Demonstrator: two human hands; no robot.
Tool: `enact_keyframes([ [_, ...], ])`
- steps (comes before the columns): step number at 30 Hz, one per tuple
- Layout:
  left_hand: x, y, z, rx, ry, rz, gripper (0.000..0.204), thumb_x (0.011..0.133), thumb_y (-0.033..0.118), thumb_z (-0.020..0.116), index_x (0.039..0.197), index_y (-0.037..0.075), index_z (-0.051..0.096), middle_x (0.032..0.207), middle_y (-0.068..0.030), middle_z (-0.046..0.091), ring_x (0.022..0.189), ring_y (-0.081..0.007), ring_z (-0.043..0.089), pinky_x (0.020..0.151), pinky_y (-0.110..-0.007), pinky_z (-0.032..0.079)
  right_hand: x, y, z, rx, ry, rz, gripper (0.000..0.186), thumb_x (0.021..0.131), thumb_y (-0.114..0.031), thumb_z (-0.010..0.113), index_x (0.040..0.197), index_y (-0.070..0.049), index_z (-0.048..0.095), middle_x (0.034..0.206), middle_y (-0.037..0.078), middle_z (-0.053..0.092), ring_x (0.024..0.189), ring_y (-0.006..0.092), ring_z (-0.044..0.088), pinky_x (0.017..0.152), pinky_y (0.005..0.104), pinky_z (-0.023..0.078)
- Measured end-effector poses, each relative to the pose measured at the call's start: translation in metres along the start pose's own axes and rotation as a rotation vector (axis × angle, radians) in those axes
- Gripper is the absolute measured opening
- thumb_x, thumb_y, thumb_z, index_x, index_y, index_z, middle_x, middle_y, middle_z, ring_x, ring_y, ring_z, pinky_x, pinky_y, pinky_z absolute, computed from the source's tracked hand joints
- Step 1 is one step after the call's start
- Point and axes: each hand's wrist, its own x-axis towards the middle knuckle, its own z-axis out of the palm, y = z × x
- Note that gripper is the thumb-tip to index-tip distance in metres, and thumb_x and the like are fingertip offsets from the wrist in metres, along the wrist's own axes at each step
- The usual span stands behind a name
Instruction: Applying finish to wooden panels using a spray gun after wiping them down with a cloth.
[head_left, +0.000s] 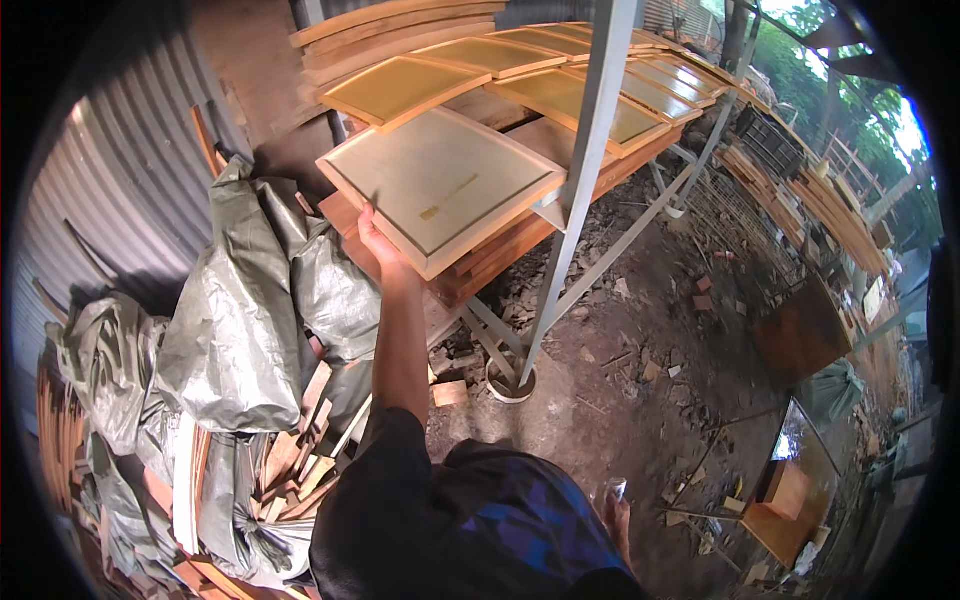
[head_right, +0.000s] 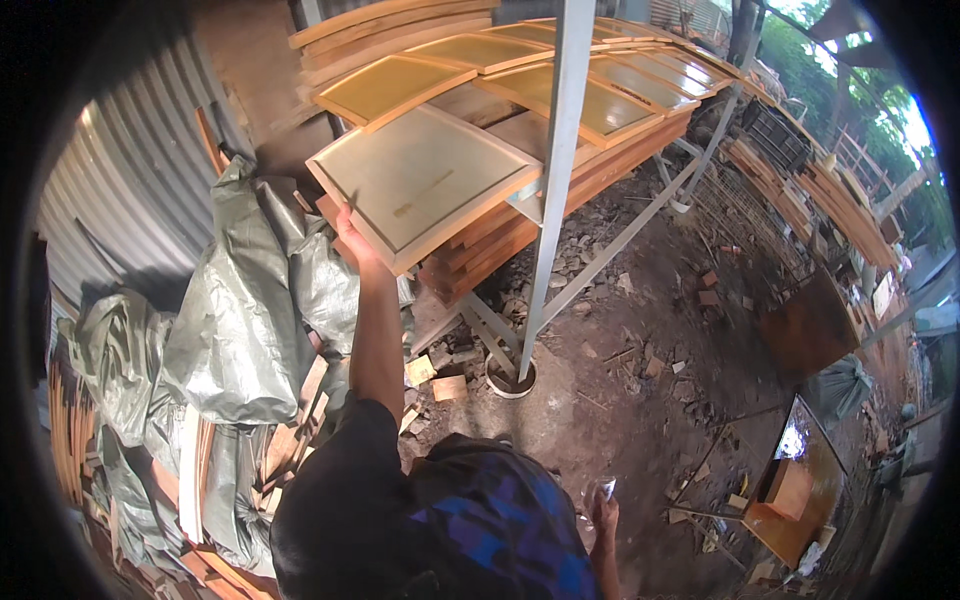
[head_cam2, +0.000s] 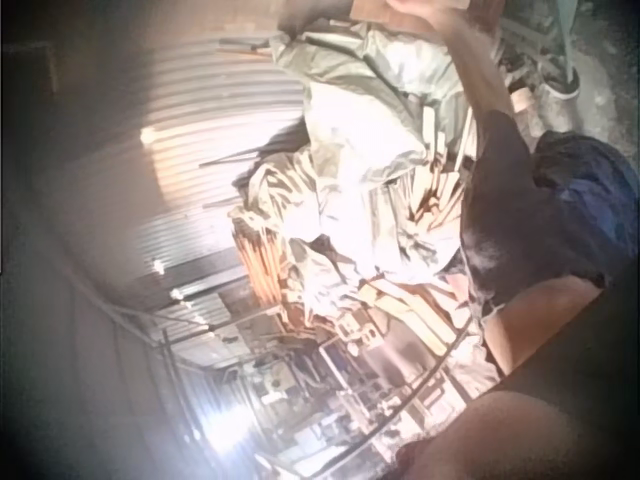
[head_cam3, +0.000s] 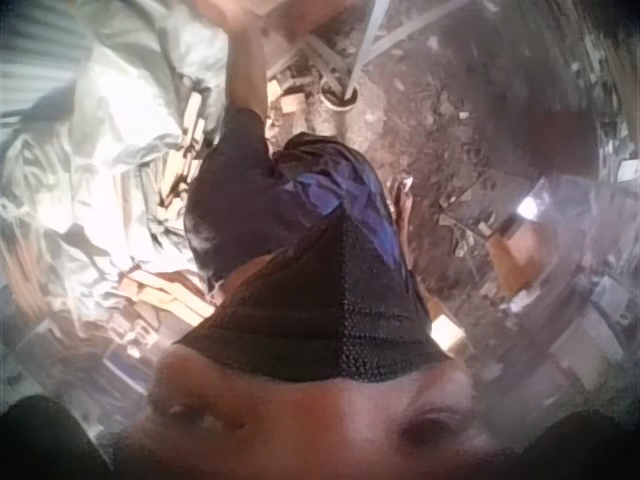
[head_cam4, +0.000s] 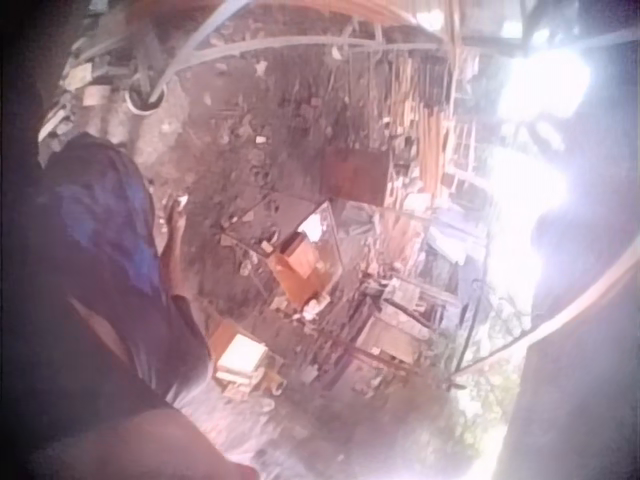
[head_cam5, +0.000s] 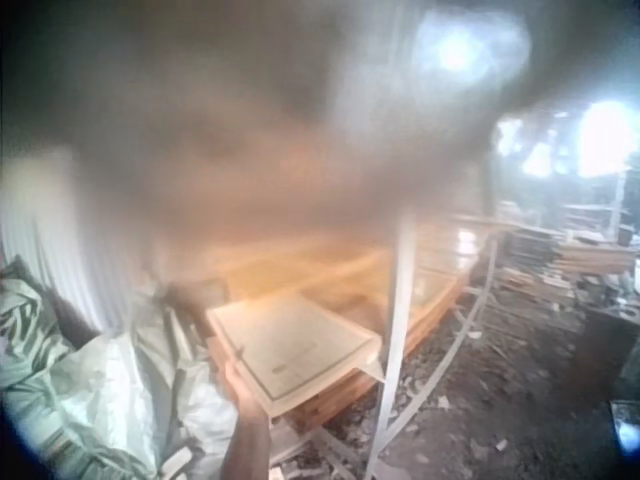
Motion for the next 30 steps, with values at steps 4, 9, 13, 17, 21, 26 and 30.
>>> enact_keyframes([
  [4, -0.020, 0.024, -0.017, -0.009, 0.034, 0.079, 0.051, 0.091, 0.043, 0.058, 0.125, 0.005, 0.061, 0.117, -0.0131, 0.067, 0.107, -0.0310, 0.065, 0.095, -0.045, 0.052, 0.000, -0.012, 0.009, 0.009, -0.062, -0.006, 0.040, 0.094, -0.040, 0.063, 0.101, -0.001, 0.066, 0.083, -0.001, 0.059, 0.074, 0.0117, 0.054, 0.064, 0.0299, 0.044],
  [9, -0.070, 0.097, -0.070, 0.133, 0.032, 0.164, 0.050, 0.090, 0.044, 0.057, 0.122, 0.006, 0.062, 0.110, -0.0132, 0.067, 0.102, -0.0287, 0.066, 0.092, -0.043, 0.052, 0.009, -0.030, 0.011, -0.249, -0.082, -0.029, 0.038, 0.095, -0.040, 0.062, 0.099, -0.002, 0.065, 0.077, -0.004, 0.054, 0.071, 0.0094, 0.050, 0.060, 0.0283, 0.040],
  [13, -0.155, 0.164, -0.078, 0.418, 0.179, 0.196, 0.059, 0.091, 0.048, 0.049, 0.128, 0.003, 0.060, 0.113, -0.0159, 0.066, 0.101, -0.0298, 0.066, 0.090, -0.043, 0.054, 0.024, -0.014, -0.008, -0.177, -0.094, 0.036, 0.039, 0.094, -0.042, 0.061, 0.098, -0.003, 0.064, 0.077, -0.004, 0.053, 0.071, 0.0100, 0.049, 0.060, 0.0295, 0.040],
  [17, -0.252, 0.200, -0.071, 0.362, 0.146, 0.172, 0.064, 0.089, 0.043, 0.054, 0.136, 0.000, 0.054, 0.124, -0.0193, 0.064, 0.108, -0.0336, 0.065, 0.095, -0.048, 0.053, 0.022, -0.038, -0.014, -0.365, -0.106, -0.040, 0.041, 0.095, -0.041, 0.059, 0.098, -0.001, 0.064, 0.075, -0.003, 0.053, 0.070, 0.0100, 0.049, 0.060, 0.0290, 0.040],
  [21, -0.316, 0.189, -0.079, 0.419, 0.183, 0.092, 0.065, 0.086, 0.039, 0.057, 0.137, -0.001, 0.053, 0.123, -0.0191, 0.064, 0.109, -0.0329, 0.065, 0.097, -0.046, 0.052, 0.003, -0.089, -0.011, -0.459, -0.007, -0.156, 0.040, 0.096, -0.039, 0.057, 0.099, 0.001, 0.062, 0.074, -0.003, 0.053, 0.069, 0.0114, 0.050, 0.059, 0.0312, 0.041],
  [26, -0.391, 0.130, -0.062, 0.387, 0.059, -0.182, 0.060, 0.084, 0.032, 0.055, 0.133, -0.003, 0.055, 0.118, -0.0179, 0.066, 0.103, -0.0276, 0.066, 0.090, -0.039, 0.055, -0.054, -0.231, -0.023, -0.123, -0.022, -0.404, 0.044, 0.101, -0.031, 0.056, 0.128, 0.003, 0.055, 0.108, 0.006, 0.063, 0.095, 0.0189, 0.058, 0.084, 0.0350, 0.046],
  [30, -0.429, 0.027, -0.038, 0.291, -0.298, -0.322, 0.043, 0.088, 0.030, 0.052, 0.112, -0.003, 0.064, 0.099, -0.0132, 0.069, 0.085, -0.0234, 0.066, 0.072, -0.034, 0.056, -0.121, -0.295, -0.048, -0.390, 0.017, -0.806, 0.053, 0.099, -0.025, 0.058, 0.144, 0.001, 0.047, 0.145, 0.024, 0.048, 0.135, 0.0361, 0.046, 0.112, 0.0418, 0.034],
])
